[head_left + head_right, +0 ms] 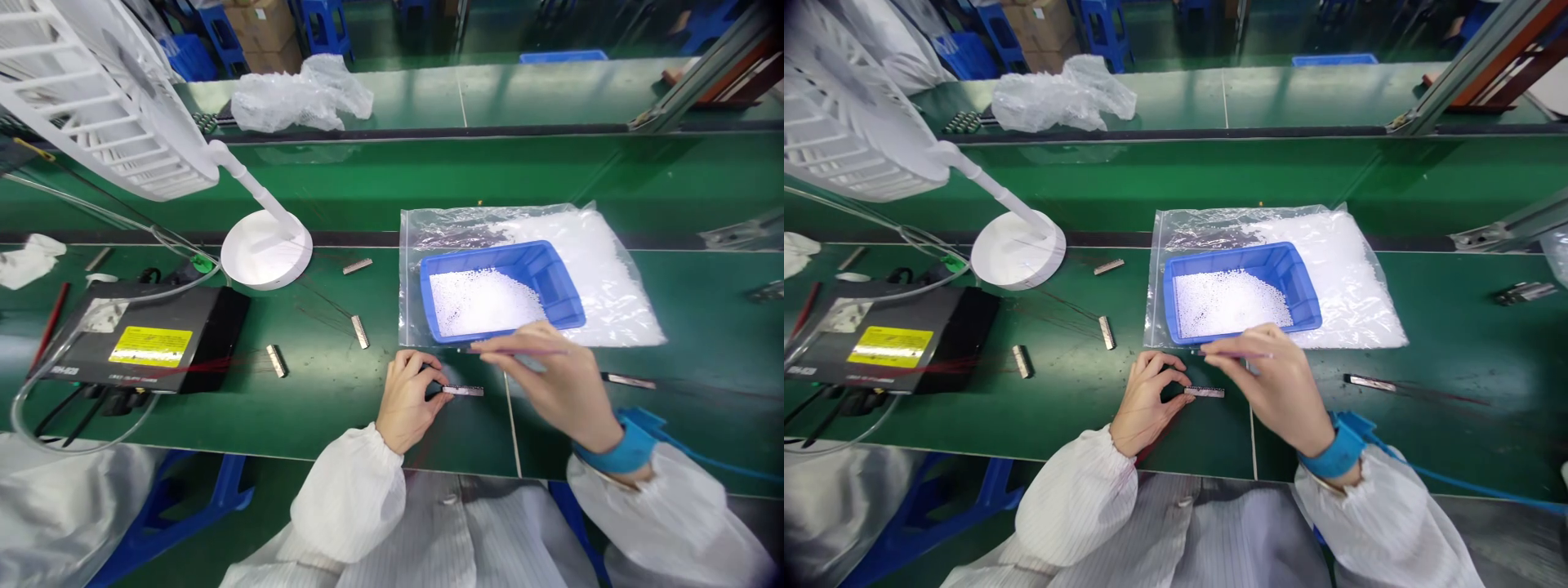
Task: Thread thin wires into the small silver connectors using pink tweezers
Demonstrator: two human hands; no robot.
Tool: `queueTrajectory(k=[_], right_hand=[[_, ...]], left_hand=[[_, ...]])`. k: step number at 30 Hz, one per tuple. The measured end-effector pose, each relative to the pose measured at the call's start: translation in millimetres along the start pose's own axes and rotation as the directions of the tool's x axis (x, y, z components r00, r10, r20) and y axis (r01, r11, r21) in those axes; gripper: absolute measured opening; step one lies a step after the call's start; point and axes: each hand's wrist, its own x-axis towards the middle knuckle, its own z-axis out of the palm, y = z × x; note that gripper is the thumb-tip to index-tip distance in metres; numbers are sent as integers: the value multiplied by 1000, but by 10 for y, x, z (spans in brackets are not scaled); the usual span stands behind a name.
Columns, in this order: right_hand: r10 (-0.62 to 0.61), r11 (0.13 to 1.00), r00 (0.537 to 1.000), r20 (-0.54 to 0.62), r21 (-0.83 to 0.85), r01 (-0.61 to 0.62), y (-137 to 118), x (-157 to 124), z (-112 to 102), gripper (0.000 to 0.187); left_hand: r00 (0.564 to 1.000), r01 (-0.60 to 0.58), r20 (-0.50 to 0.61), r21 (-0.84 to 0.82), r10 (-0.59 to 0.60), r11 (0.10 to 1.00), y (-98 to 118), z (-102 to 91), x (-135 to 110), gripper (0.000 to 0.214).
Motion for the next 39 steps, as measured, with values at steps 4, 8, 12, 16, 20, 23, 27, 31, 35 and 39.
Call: queueTrajectory(k=[4,8,12,16,20,23,27,31,35,39], right_hand=[[10,999,999,52,47,-12,-41,-257,127,13],[74,995,994,81,54,-78,9,-375,260,12],[78,994,993,86,73,-84,31,-419,349,11],[59,995,995,86,79,-65,41,-444,390,9],[37,996,996,76,78,-43,46,-457,395,9],[25,997,997,69,67,-29,42,-456,394,9],[9,998,998,69,58,-13,26,-448,393,9],[-5,999,998,59,52,2,14,-449,394,10],[-1,999,998,62,43,-2,20,-452,399,9],[31,999,996,88,33,-34,19,-435,398,9]], left_hand=[[1000,-13,-1,-4,13,1000,5,-8,0,16],[1000,-17,12,-2,17,1000,-5,2,4,20],[1000,-5,25,-2,5,1000,-5,6,9,16],[1000,5,29,-8,-5,1000,-7,8,9,16],[1000,2,27,-14,-2,1000,-17,12,5,16],[1000,3,23,-12,-3,1000,-17,13,10,17],[1000,0,20,-11,0,1000,-18,19,17,17],[1000,-2,11,-8,3,1000,-29,32,13,16],[1000,-5,12,-9,5,1000,-36,36,11,15],[1000,-3,11,-9,4,1000,-29,28,13,16]])
